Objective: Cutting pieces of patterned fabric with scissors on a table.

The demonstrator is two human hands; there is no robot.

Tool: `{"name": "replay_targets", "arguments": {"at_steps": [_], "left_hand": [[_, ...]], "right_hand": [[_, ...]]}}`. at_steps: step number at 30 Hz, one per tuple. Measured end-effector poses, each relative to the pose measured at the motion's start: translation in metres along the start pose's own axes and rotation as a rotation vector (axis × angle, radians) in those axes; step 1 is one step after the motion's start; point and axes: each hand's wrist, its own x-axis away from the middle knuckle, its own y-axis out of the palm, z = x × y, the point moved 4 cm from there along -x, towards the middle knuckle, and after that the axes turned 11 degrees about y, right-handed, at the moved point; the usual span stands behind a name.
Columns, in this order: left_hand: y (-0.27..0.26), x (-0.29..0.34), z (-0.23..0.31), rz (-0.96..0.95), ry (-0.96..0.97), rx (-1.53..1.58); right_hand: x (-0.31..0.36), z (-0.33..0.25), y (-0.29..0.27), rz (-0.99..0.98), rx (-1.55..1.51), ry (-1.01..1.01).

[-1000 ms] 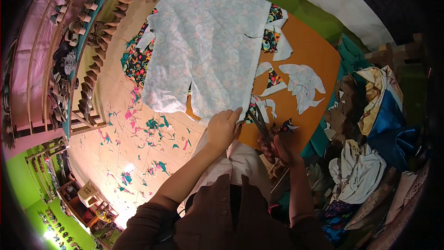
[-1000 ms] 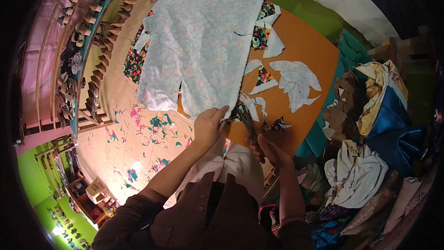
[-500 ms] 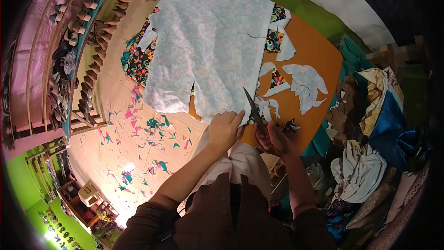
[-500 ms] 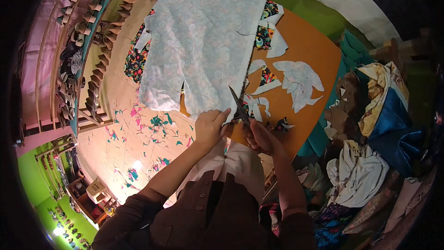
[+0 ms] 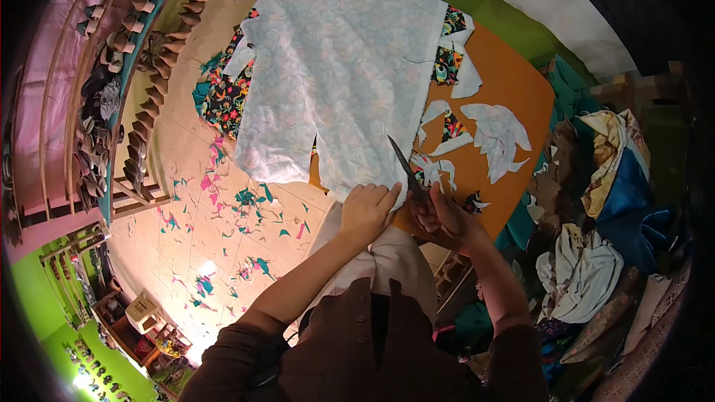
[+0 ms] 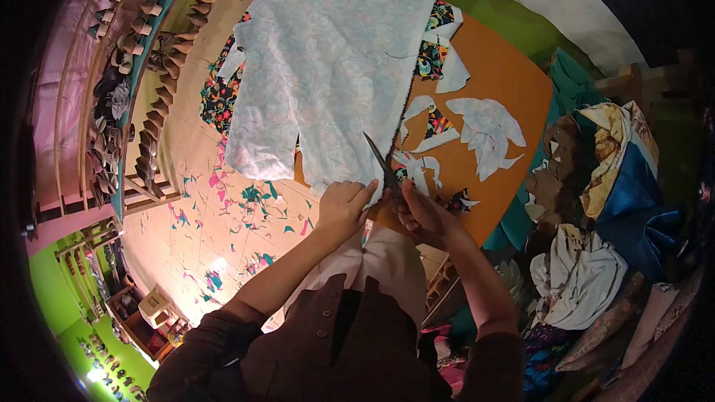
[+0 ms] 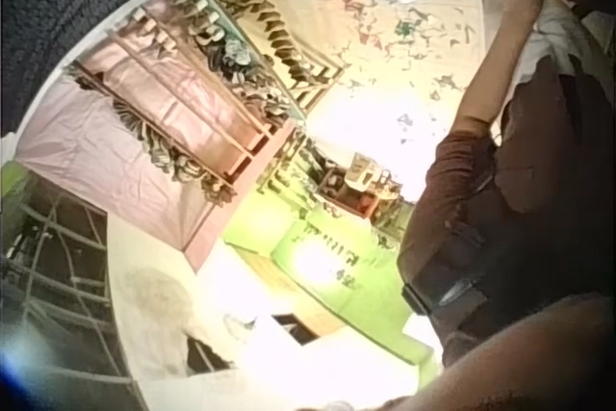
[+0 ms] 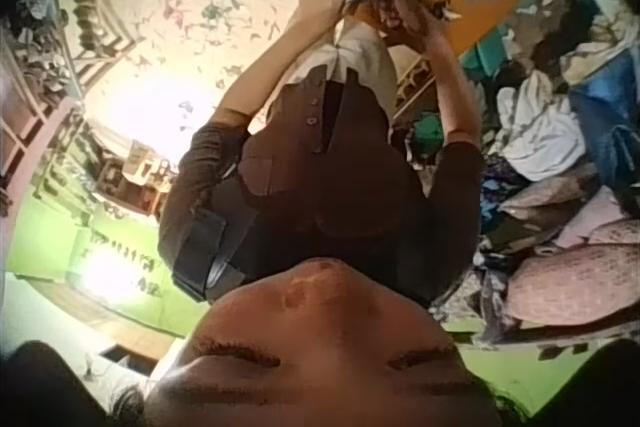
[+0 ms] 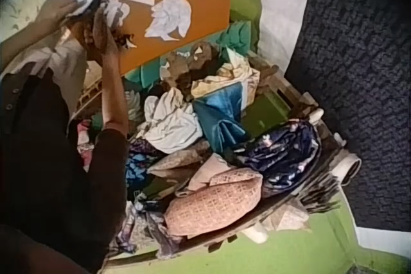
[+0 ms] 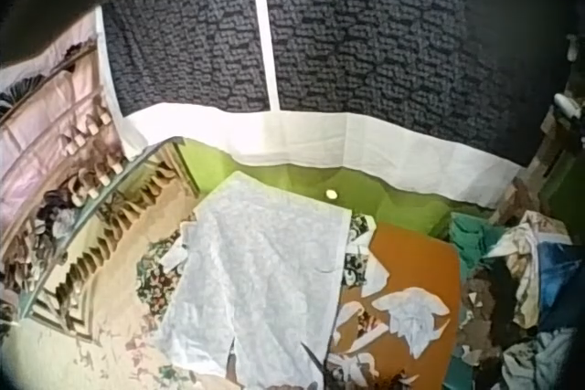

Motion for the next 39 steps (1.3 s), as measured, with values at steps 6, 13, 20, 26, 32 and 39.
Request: {"name": "replay_targets", "arguments": {"at_steps": [6, 13, 20, 26, 32, 39], "left_hand": [[-0.004, 0.004, -0.005, 0.009, 0.012, -0.003], [-0.005, 0.009, -0.004, 0.022, 0.093, 0.031], [-0.008, 0.008, -0.009, 0.044, 0.087, 0.022], [-0.006, 0.011, -0.005, 0.067, 0.151, 0.047], [-0.01, 0.015, -0.008, 0.048, 0.136, 0.048], [-0.012, 0.013, -0.004, 0.043, 0.17, 0.08]], "right_hand": [[-0.01, 0.012, -0.009, -0.061, 0.082, 0.079], [-0.007, -0.003, -0.001, 0.03, 0.102, 0.003], [0.013, -0.023, 0.025, -0.032, 0.037, 0.078], [-0.01, -0.008, 0.001, 0.064, 0.208, -0.152], [-0.013, -0.014, 0.004, -0.075, 0.145, 0.014], [-0.026, -0.023, 0.012, 0.079, 0.003, 0.108]]}}
